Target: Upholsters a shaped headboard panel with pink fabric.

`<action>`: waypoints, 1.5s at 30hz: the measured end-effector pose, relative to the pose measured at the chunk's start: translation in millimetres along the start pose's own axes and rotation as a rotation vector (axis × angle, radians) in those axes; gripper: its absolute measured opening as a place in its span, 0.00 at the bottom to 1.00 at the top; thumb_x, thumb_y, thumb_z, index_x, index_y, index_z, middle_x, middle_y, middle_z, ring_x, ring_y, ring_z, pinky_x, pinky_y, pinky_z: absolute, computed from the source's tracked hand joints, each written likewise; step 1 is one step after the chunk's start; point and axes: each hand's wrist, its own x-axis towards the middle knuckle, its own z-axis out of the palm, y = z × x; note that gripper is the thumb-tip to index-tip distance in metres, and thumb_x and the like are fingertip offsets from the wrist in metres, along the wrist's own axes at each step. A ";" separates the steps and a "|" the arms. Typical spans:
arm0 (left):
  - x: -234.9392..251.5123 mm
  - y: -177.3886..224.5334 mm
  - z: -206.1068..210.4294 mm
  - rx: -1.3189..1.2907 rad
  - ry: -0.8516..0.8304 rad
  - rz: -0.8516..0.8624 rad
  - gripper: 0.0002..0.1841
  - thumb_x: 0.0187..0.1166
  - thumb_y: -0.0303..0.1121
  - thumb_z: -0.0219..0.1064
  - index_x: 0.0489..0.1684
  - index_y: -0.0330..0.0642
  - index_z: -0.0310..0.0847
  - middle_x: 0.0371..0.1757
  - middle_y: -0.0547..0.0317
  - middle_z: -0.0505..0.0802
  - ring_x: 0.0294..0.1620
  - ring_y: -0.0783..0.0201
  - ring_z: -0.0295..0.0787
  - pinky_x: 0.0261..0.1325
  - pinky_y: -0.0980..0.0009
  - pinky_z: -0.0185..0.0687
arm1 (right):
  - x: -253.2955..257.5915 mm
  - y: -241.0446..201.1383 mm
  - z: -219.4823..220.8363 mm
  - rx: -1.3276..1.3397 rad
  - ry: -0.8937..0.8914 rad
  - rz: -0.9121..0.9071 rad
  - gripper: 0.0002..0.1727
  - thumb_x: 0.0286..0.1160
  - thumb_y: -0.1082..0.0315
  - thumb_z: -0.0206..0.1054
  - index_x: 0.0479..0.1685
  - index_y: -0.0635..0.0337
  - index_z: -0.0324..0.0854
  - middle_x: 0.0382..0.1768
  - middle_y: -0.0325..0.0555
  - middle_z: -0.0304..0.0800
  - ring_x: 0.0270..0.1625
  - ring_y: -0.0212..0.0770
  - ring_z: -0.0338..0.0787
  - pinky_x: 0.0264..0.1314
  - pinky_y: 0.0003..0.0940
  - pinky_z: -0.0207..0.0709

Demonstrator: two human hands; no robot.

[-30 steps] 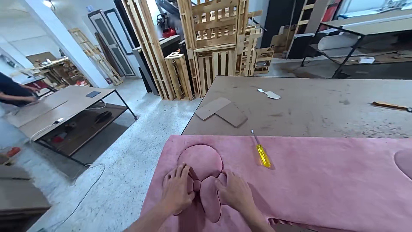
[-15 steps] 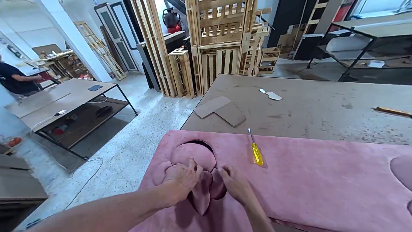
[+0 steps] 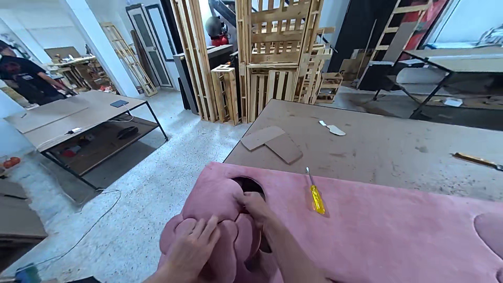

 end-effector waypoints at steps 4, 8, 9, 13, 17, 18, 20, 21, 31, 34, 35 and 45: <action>-43.8 -38.7 -57.6 0.036 0.283 -0.052 0.09 0.80 0.28 0.64 0.51 0.49 0.86 0.71 0.59 0.89 0.61 0.57 0.89 0.64 0.59 0.82 | -49.2 -54.0 51.7 0.148 -0.202 -0.150 0.15 0.81 0.65 0.68 0.53 0.71 0.82 0.38 0.50 0.95 0.42 0.41 0.96 0.52 0.40 0.92; -72.4 -49.9 -99.3 -0.291 0.161 -0.138 0.15 0.77 0.37 0.63 0.59 0.47 0.85 0.69 0.57 0.90 0.66 0.55 0.88 0.70 0.53 0.79 | -59.4 -44.3 68.7 0.082 -0.335 -0.083 0.16 0.84 0.65 0.63 0.60 0.69 0.78 0.42 0.50 0.95 0.44 0.43 0.95 0.51 0.42 0.92; -76.8 -57.3 -101.7 -0.411 0.111 -0.269 0.23 0.73 0.44 0.66 0.64 0.43 0.84 0.69 0.52 0.90 0.69 0.51 0.86 0.72 0.49 0.78 | -54.6 -27.2 64.8 0.043 -0.376 -0.066 0.17 0.82 0.64 0.65 0.61 0.67 0.79 0.43 0.48 0.95 0.43 0.41 0.95 0.47 0.41 0.92; -73.9 -98.3 -70.1 -0.954 -0.254 -0.870 0.46 0.67 0.48 0.81 0.88 0.42 0.63 0.85 0.44 0.73 0.83 0.45 0.73 0.81 0.43 0.70 | -32.5 35.1 57.8 -0.043 -0.525 -0.024 0.16 0.78 0.66 0.67 0.60 0.63 0.81 0.41 0.41 0.95 0.40 0.34 0.93 0.41 0.32 0.89; -62.5 -117.4 -35.5 -1.338 -0.583 -0.905 0.42 0.65 0.40 0.84 0.80 0.37 0.67 0.67 0.42 0.86 0.67 0.53 0.85 0.74 0.56 0.79 | -21.7 14.9 71.8 -0.266 -0.588 0.072 0.22 0.73 0.66 0.73 0.64 0.65 0.78 0.48 0.42 0.92 0.49 0.35 0.92 0.57 0.35 0.87; -58.2 -119.8 -36.8 -1.293 -0.647 -0.881 0.41 0.64 0.41 0.85 0.78 0.35 0.69 0.64 0.42 0.88 0.65 0.54 0.86 0.73 0.55 0.79 | -19.8 7.8 76.8 -0.385 -0.563 0.104 0.25 0.71 0.65 0.75 0.66 0.65 0.76 0.49 0.43 0.91 0.50 0.35 0.91 0.57 0.35 0.87; -48.3 -122.0 -38.6 -1.145 -0.722 -0.857 0.42 0.61 0.45 0.87 0.73 0.34 0.71 0.60 0.42 0.89 0.62 0.52 0.88 0.69 0.52 0.81 | -16.5 -2.1 88.8 -0.656 -0.486 0.148 0.29 0.69 0.62 0.77 0.68 0.66 0.76 0.55 0.49 0.90 0.55 0.38 0.90 0.63 0.38 0.84; -44.7 -121.6 -35.8 -1.063 -0.741 -0.855 0.44 0.58 0.48 0.88 0.72 0.34 0.71 0.59 0.42 0.89 0.62 0.50 0.88 0.69 0.48 0.81 | -14.3 -1.3 91.8 -0.779 -0.441 0.161 0.29 0.69 0.60 0.78 0.66 0.66 0.78 0.56 0.51 0.89 0.58 0.41 0.89 0.66 0.42 0.82; -34.6 -106.0 -3.6 -0.824 -0.800 -0.876 0.48 0.53 0.63 0.84 0.70 0.39 0.76 0.57 0.44 0.91 0.62 0.45 0.87 0.66 0.39 0.79 | 2.6 27.0 81.2 -1.168 -0.322 0.223 0.37 0.66 0.47 0.78 0.69 0.64 0.79 0.61 0.57 0.89 0.66 0.53 0.87 0.73 0.57 0.76; -36.8 -112.0 1.2 -0.837 -0.836 -0.859 0.48 0.54 0.66 0.82 0.70 0.38 0.76 0.57 0.43 0.91 0.63 0.44 0.87 0.66 0.38 0.79 | -37.5 18.3 106.7 -1.279 -0.107 -0.126 0.36 0.70 0.49 0.73 0.73 0.66 0.78 0.67 0.59 0.86 0.72 0.57 0.84 0.76 0.57 0.73; -36.5 -113.9 0.8 -0.837 -0.840 -0.850 0.48 0.54 0.66 0.82 0.71 0.38 0.76 0.57 0.44 0.91 0.63 0.44 0.88 0.66 0.38 0.79 | -47.3 26.2 123.9 -1.240 -0.024 -0.284 0.34 0.74 0.50 0.70 0.73 0.66 0.79 0.72 0.59 0.84 0.78 0.56 0.80 0.81 0.55 0.69; -54.7 -125.9 61.0 -1.491 -0.297 -0.871 0.20 0.88 0.44 0.55 0.44 0.38 0.88 0.41 0.50 0.92 0.47 0.55 0.89 0.52 0.47 0.82 | -40.0 125.3 187.9 -1.481 0.232 -0.777 0.42 0.84 0.36 0.40 0.73 0.62 0.82 0.75 0.55 0.84 0.82 0.52 0.78 0.85 0.60 0.62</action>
